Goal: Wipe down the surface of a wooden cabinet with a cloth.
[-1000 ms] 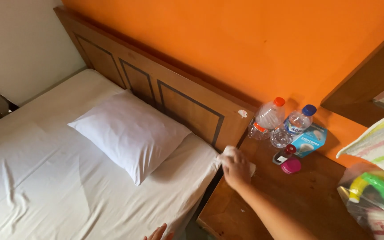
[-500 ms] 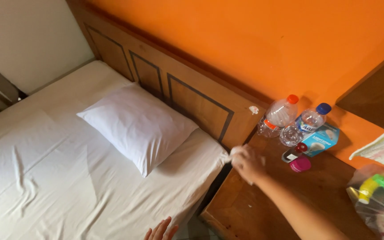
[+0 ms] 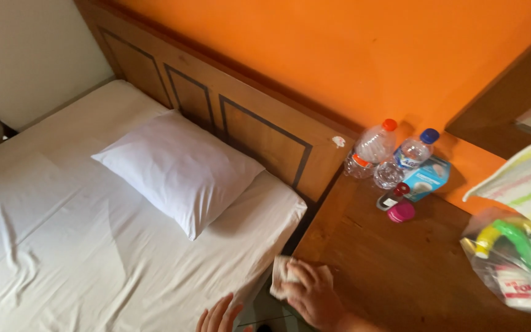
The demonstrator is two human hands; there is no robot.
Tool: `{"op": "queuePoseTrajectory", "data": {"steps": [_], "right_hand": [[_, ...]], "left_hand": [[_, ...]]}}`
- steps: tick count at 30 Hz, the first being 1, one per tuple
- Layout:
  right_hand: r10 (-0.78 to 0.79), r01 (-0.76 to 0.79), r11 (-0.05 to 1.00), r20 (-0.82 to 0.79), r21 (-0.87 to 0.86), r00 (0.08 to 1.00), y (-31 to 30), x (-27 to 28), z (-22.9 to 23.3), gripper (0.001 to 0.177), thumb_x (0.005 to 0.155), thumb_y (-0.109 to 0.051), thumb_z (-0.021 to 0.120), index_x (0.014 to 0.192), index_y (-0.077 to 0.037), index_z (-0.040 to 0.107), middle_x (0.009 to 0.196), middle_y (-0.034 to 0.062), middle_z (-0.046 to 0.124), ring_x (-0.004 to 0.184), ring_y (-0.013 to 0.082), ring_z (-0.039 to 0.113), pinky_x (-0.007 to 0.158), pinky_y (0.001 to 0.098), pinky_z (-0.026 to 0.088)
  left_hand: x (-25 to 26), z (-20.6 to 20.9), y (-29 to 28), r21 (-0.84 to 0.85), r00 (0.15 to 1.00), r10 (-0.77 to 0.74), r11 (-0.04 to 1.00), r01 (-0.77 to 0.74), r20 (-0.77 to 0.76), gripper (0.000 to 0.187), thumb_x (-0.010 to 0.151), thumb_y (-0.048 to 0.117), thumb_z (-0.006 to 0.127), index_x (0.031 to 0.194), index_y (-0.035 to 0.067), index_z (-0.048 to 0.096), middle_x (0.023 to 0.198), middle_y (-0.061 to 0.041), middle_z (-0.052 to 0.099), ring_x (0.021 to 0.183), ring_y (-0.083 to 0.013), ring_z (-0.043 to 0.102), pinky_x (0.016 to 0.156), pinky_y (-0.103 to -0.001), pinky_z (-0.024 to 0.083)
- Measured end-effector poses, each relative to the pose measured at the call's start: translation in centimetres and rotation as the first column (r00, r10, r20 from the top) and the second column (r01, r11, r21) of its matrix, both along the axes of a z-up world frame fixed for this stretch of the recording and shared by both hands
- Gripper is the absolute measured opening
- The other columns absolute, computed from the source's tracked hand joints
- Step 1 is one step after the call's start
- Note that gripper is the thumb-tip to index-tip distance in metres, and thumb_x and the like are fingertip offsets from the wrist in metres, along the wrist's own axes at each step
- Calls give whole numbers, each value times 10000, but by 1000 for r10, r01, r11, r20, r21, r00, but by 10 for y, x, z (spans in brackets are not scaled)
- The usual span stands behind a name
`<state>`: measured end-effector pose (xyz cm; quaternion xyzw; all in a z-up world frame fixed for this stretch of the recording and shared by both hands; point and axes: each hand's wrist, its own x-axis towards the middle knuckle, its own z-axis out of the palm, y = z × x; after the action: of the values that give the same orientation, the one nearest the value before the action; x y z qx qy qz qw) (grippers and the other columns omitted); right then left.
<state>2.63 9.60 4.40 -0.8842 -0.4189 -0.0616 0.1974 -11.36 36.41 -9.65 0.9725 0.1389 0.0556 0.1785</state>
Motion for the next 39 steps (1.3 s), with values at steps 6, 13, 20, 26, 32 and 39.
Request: {"op": "queuePoseTrajectory", "data": {"steps": [6,13,20,26,32,39], "right_hand": [[158,-158,987,-26,-38,987,-47,30,13,154,1030,-366,570,1084,-248,652,1313,30,598,1306,273,531,1036,589,373],[-496,480,866,117,143,860,-101,166,-55,323,915,-320,672,1206,-197,608,1493,99,517,1317,345,526,1082,528,456],[-457,457,889,52,20,888,-50,94,-44,464,890,-307,688,1336,-256,566,1569,149,380,1417,378,421,1120,583,314],[-56,57,996,-23,69,998,-88,-23,-9,281,979,-319,655,1240,-225,608,1554,174,409,1408,407,419,1110,613,294],[-212,209,977,-148,-37,966,-206,-7,27,209,989,-409,566,1155,-295,620,1353,-5,599,1283,271,555,971,528,459],[-724,728,685,141,34,675,-271,52,-50,447,890,-373,613,1294,-184,581,1512,186,416,1341,422,452,1053,617,392]], "left_hand": [[26,120,-29,-43,933,-153,983,176,324,492,803,535,732,1174,213,700,1401,-25,591,1301,-220,551,1106,-548,355],[29,103,-35,-49,943,-196,975,217,270,529,813,544,734,1240,233,703,1473,-15,579,1363,-233,530,1118,-559,313],[27,91,-50,-98,956,-240,961,258,167,519,835,554,731,1262,260,689,1506,3,542,1384,-205,488,1144,-536,298],[35,168,-79,-144,907,-326,917,372,266,471,853,379,741,1262,160,663,1458,-80,541,1376,-271,477,1136,-561,290],[24,163,-116,-104,873,-314,921,376,374,447,864,390,721,1243,156,673,1444,-104,561,1362,-286,498,1131,-554,300],[-7,80,-132,-55,954,-291,954,294,69,505,862,594,667,1262,287,701,1473,24,592,1353,-193,510,1160,-530,291]]}}
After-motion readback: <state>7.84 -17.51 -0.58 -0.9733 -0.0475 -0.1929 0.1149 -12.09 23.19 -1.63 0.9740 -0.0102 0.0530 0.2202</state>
